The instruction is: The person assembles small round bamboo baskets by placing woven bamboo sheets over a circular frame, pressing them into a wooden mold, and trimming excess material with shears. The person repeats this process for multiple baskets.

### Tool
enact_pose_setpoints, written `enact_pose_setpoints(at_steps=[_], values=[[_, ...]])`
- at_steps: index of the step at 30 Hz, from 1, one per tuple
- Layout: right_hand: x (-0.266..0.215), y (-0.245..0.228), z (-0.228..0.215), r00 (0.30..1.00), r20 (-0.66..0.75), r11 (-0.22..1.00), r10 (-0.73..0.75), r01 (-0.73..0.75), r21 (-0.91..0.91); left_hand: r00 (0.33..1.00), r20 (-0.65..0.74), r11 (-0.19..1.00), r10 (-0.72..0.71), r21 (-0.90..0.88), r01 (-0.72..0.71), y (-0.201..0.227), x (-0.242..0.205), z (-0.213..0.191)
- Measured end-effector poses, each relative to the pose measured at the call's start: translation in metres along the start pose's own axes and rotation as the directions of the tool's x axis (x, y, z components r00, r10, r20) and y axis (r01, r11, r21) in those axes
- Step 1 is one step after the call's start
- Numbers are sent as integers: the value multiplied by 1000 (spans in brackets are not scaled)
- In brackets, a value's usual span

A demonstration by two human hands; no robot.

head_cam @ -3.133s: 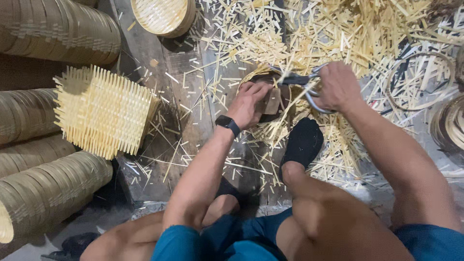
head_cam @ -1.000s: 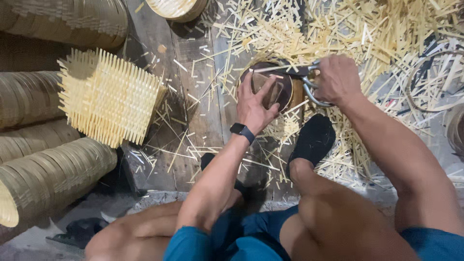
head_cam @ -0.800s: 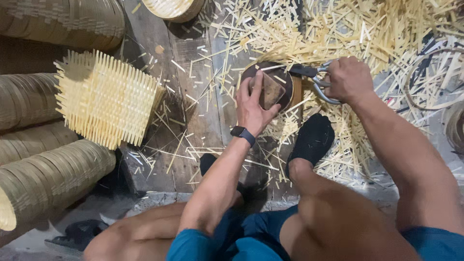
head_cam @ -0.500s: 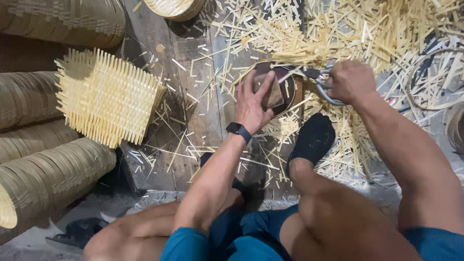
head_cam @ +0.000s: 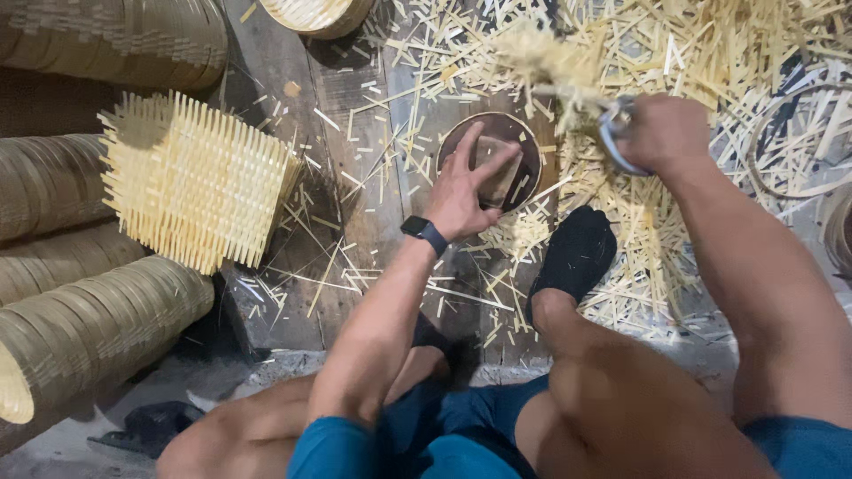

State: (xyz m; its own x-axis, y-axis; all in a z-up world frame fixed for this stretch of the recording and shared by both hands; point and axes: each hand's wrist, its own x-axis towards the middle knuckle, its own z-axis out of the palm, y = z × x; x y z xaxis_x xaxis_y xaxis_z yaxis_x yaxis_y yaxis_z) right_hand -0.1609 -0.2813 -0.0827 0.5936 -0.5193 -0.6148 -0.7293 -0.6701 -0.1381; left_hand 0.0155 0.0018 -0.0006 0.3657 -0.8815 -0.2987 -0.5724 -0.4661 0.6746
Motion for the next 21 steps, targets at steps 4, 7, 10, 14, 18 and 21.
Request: enact_pose_setpoints(at_steps=[4, 7, 10, 14, 18, 21], values=[[-2, 24, 18, 918, -129, 921, 374, -351, 170, 952, -307, 982, -14, -186, -45, -36, 22, -1], [-20, 26, 21, 904, -279, 944, 324, -289, 161, 932, -314, 982, -182, -106, 156, -72, 48, -5], [-37, 0, 19, 882, -226, 818, 414, -252, 517, 976, -129, 974, -172, -174, 149, -91, 75, -5], [-33, -57, 32, 997, 70, 614, -28, -38, 788, 981, 80, 962, -178, -196, 190, -89, 103, 6], [-19, -69, 43, 999, 22, 598, -41, 7, 802, 945, 173, 928, -278, -204, 311, -79, 124, 20], [-14, -62, 42, 988, 152, 488, -18, -124, 864, 932, 184, 908, -312, -229, 350, -73, 134, 27]])
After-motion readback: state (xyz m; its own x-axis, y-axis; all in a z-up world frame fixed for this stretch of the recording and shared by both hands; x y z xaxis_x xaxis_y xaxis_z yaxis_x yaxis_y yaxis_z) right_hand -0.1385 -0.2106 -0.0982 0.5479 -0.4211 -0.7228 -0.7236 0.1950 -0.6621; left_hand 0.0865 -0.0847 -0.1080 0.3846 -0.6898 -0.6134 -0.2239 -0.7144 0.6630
